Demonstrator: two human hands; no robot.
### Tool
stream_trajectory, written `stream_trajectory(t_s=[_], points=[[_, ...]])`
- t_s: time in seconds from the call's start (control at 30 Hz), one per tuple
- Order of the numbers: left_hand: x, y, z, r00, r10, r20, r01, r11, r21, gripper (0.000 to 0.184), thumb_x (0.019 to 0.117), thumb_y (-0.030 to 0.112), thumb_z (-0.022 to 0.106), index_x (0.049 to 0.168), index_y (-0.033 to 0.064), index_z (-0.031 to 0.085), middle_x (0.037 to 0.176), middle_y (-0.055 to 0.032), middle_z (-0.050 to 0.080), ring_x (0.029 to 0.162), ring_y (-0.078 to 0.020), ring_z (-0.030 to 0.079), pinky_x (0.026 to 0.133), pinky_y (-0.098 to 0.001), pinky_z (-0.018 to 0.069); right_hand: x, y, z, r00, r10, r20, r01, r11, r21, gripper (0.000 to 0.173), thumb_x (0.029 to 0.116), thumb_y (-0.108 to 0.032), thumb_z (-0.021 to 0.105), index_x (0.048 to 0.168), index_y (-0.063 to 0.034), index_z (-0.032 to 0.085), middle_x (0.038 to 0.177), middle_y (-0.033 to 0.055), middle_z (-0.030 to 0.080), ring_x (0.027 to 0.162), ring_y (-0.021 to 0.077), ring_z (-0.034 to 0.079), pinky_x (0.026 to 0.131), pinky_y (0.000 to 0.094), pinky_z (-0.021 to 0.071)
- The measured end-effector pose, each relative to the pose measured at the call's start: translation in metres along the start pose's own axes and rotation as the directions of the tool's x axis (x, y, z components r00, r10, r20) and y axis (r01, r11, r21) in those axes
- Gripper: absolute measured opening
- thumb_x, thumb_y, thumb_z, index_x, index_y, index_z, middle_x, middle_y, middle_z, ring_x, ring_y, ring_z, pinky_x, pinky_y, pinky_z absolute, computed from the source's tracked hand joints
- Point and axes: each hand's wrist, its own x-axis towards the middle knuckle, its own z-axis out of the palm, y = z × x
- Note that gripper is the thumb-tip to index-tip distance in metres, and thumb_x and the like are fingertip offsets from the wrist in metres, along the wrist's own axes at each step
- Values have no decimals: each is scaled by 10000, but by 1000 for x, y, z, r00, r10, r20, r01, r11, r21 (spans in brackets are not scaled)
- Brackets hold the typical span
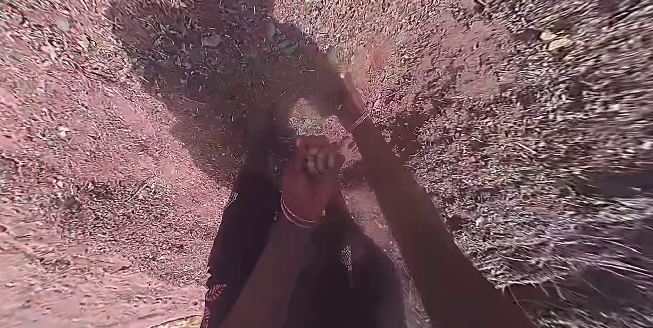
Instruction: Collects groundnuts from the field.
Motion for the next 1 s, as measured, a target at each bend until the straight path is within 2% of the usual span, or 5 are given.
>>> stream_trajectory(t_s=[0.13,0.37,0.5,0.7,1.0], points=[[-2,6,-7,998,-15,62,10,997,70,315,1044,344,497,947,186,752,932,-8,728,879,-146,712,805,-336,607,-64,-6,-32,957,-71,280,87,995,-43,607,1072,-409,390,1642,-238,270,1653,66,351,1450,258,449,1067,565,500],[1,17,-26,999,49,16,-50,992,113,415,1080,350,395,908,182,734,888,-6,729,847,-141,718,766,-330,616,40,54,-72,934,57,-353,-46,998,41,559,1105,-394,432,1565,-80,382,1537,177,478,1377,299,504,1082,519,471],[-5,6,-28,1000,-19,16,17,991,135,293,1022,365,553,915,178,751,917,-25,732,866,-157,721,768,-332,617,56,41,5,988,53,-146,-28,986,167,635,1047,-478,520,1523,-63,445,1448,181,568,1302,272,571,1057,497,502],[-4,6,-26,997,-23,69,17,996,84,315,1039,340,514,912,168,745,900,-27,722,861,-166,718,784,-347,616,-51,-18,2,908,-192,373,-23,864,503,594,1092,-506,227,1564,-160,332,1482,103,516,1337,244,539,1053,522,511],[-2,4,-15,999,-42,35,40,998,57,273,1002,324,590,897,126,745,869,-59,726,829,-185,728,769,-346,619,43,6,-34,955,98,-279,-33,973,227,653,1083,-541,367,1620,-175,311,1629,139,383,1468,335,401,1103,615,404]])
